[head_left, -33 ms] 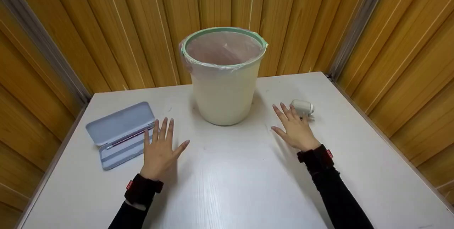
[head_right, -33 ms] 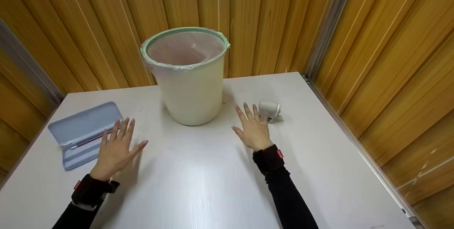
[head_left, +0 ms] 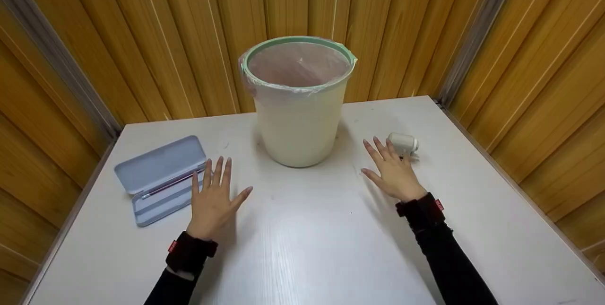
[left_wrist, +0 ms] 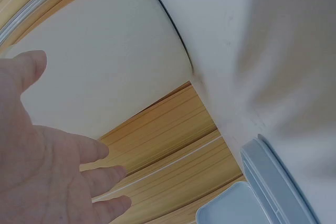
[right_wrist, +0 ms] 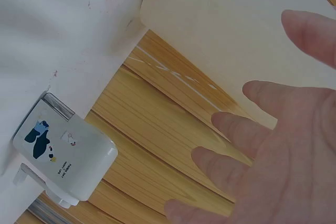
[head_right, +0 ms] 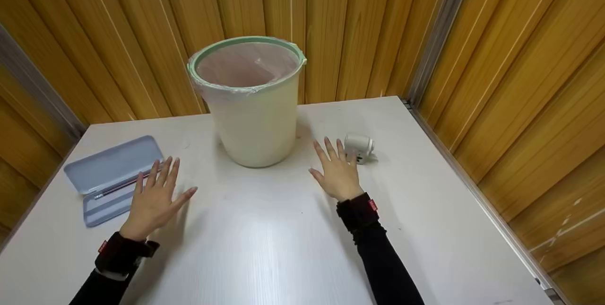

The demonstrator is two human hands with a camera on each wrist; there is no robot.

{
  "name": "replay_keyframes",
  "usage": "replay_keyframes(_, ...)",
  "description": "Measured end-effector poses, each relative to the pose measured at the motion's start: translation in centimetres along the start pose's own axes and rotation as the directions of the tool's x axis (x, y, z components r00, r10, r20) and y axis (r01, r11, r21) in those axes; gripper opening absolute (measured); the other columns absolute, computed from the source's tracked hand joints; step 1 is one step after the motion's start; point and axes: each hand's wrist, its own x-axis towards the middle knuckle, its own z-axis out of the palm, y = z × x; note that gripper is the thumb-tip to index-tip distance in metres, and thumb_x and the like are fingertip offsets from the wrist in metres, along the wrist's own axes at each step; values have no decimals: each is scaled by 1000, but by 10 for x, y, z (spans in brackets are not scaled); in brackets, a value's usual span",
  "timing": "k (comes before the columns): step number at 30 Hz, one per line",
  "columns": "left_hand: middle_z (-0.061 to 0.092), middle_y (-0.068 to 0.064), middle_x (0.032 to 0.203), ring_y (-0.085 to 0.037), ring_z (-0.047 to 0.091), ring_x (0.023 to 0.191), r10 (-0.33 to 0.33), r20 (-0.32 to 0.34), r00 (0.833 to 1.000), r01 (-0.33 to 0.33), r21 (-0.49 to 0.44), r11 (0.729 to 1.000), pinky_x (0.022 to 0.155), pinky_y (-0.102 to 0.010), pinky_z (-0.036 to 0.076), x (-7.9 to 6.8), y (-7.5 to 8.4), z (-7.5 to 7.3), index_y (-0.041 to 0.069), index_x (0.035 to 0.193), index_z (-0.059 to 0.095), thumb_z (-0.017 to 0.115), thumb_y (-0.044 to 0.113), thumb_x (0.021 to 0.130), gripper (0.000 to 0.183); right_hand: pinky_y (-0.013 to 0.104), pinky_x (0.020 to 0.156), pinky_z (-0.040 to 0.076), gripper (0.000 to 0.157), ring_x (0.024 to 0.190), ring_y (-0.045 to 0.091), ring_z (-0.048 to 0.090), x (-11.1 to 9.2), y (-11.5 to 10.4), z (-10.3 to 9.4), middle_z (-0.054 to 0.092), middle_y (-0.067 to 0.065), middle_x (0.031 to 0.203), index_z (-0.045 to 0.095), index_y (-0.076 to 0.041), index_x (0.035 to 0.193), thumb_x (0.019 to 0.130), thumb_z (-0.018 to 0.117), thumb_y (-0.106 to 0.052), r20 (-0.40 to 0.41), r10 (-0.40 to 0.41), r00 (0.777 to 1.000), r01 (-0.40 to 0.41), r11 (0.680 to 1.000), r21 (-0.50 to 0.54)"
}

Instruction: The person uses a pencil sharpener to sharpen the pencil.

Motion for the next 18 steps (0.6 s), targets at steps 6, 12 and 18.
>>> replay_keyframes(6, 24, -20, 162, -42, 13, 151, -4, 13, 1000, 4, 2, 1000, 120, -64, 5, 0, 0, 1, 5, 156, 24, 55, 58, 91, 89, 77, 109, 18, 68, 146, 49, 23, -2, 1, 0, 28, 22, 160, 29, -11, 155, 98, 55, -38, -1, 2, 1000, -2, 1000, 1)
replay_keyframes(12, 24, -20, 162, -42, 13, 152, 2, 26, 1000, -3, 24, 1000, 120, -65, 6, 0, 0, 2, 6, 156, 24, 53, 58, 92, 87, 78, 108, 19, 67, 144, 50, 26, -1, 2, -1, 30, 23, 158, 31, -10, 154, 98, 56, -37, -13, -2, 1000, 2, 1000, -9)
replay_keyframes(18, 23, -20, 162, -42, 13, 152, 3, 31, 1000, -4, 29, 1000, 120, -64, 6, 2, 0, 0, 7, 156, 25, 52, 59, 93, 86, 78, 108, 18, 67, 145, 50, 25, 0, 2, -3, 29, 23, 159, 30, -10, 155, 98, 55, -37, -2, 4, 1000, -4, 1000, -23)
